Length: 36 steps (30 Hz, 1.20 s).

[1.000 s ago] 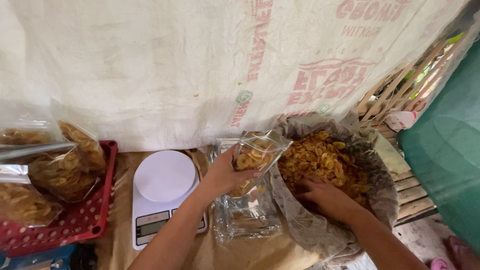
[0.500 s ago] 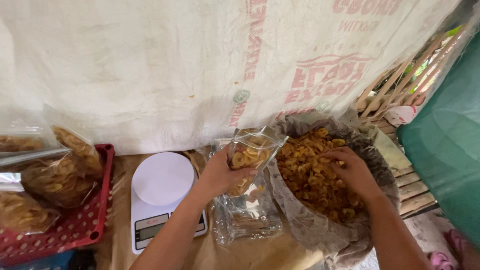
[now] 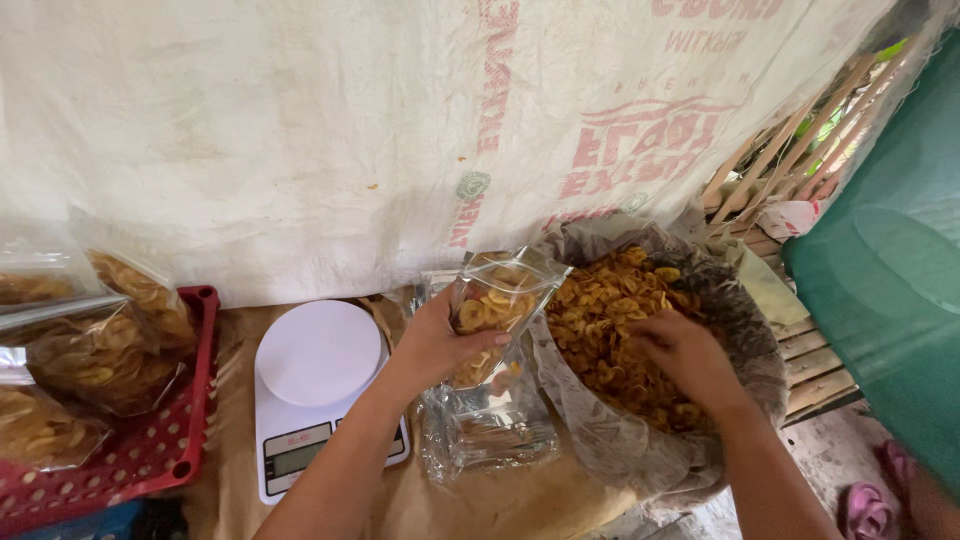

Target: The person fills a plastic pouch with dried fruit pieces from a large container, then places the pouch on a scale.

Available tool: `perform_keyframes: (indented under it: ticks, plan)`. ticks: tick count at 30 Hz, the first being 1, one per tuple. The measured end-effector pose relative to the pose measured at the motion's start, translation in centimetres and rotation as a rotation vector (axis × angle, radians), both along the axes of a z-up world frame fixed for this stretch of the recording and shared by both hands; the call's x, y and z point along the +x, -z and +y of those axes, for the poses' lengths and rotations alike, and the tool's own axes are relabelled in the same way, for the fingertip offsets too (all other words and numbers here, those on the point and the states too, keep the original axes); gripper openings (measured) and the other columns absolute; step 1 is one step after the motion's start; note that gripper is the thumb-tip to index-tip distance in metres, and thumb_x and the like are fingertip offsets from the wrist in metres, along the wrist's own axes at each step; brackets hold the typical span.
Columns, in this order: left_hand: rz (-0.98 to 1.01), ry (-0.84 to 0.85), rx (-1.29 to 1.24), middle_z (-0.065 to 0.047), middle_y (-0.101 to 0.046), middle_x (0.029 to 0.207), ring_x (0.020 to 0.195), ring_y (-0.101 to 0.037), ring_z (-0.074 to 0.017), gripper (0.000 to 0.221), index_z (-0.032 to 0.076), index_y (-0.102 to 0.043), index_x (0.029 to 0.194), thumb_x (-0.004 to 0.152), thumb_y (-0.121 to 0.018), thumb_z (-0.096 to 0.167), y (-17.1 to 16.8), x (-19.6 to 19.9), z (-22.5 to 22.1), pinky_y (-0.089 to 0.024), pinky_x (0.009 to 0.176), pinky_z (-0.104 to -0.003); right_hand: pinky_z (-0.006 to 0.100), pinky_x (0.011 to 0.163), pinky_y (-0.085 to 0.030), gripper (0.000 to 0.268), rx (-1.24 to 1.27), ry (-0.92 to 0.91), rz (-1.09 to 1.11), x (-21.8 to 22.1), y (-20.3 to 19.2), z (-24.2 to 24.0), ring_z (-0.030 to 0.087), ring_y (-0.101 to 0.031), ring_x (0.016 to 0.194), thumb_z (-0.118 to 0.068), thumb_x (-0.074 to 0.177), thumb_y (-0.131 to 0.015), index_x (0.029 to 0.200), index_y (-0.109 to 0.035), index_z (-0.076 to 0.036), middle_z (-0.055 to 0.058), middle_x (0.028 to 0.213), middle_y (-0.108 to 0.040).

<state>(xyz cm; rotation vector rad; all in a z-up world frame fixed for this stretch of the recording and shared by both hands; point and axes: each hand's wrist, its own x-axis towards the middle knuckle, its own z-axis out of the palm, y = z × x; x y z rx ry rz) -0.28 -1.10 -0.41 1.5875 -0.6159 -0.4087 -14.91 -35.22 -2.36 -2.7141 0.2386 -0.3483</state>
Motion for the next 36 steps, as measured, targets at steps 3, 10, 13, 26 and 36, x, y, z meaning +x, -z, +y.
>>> perform_keyframes:
  ticks: [3,10,13,26,36]
  plan:
    - [0.039,0.007,0.167,-0.009,-0.075,0.096,0.082,-0.067,-0.0154,0.058,0.002,-0.062,0.125,0.077,-0.089,0.02,-0.6,-0.1,0.1,-0.054,0.075,-0.032,0.04,0.088,-0.054,0.034,-0.221,-0.148,0.236,0.3,1.1,1.2,0.03,-0.067,0.101,-0.026,0.083,-0.077,0.114,-0.075,-0.013,0.011,0.104,-0.065]
    - [-0.042,0.043,-0.065,-0.005,-0.076,0.102,0.09,-0.069,-0.0111,0.058,0.001,-0.063,0.124,0.076,-0.089,0.02,0.3,0.3,0.0,-0.056,0.082,-0.029,0.039,0.087,-0.055,0.023,-0.206,-0.151,0.249,1.4,3.0,-0.1,0.029,-0.068,0.1,-0.021,0.085,-0.074,0.106,-0.077,-0.012,0.009,0.105,-0.068]
    - [-0.066,0.021,0.012,-0.005,-0.077,0.101,0.089,-0.07,-0.0113,0.058,0.003,-0.063,0.123,0.075,-0.089,0.021,0.5,0.1,0.0,-0.056,0.082,-0.029,0.034,0.081,-0.057,0.026,0.17,-0.065,0.182,1.4,2.1,0.0,0.023,-0.072,0.09,-0.026,0.091,-0.072,0.112,-0.077,-0.01,0.007,0.102,-0.074]
    - [-0.116,0.059,0.005,-0.007,-0.077,0.101,0.09,-0.07,-0.0113,0.055,0.003,-0.062,0.119,0.074,-0.09,0.019,0.8,-0.5,-0.4,-0.058,0.082,-0.03,0.026,0.072,-0.054,0.026,0.164,-0.232,-0.445,4.9,-11.7,12.5,0.013,-0.067,0.085,-0.012,0.096,-0.074,0.121,-0.077,-0.011,0.004,0.107,-0.077]
    - [-0.129,0.026,-0.004,-0.008,-0.077,0.102,0.089,-0.069,-0.0137,0.056,0.002,-0.065,0.122,0.076,-0.09,0.019,-1.0,-0.4,0.6,-0.054,0.084,-0.03,0.037,0.079,-0.055,0.025,0.165,0.012,-0.167,2.9,-7.9,5.2,0.021,-0.071,0.088,-0.017,0.093,-0.072,0.117,-0.076,-0.008,0.01,0.1,-0.079]
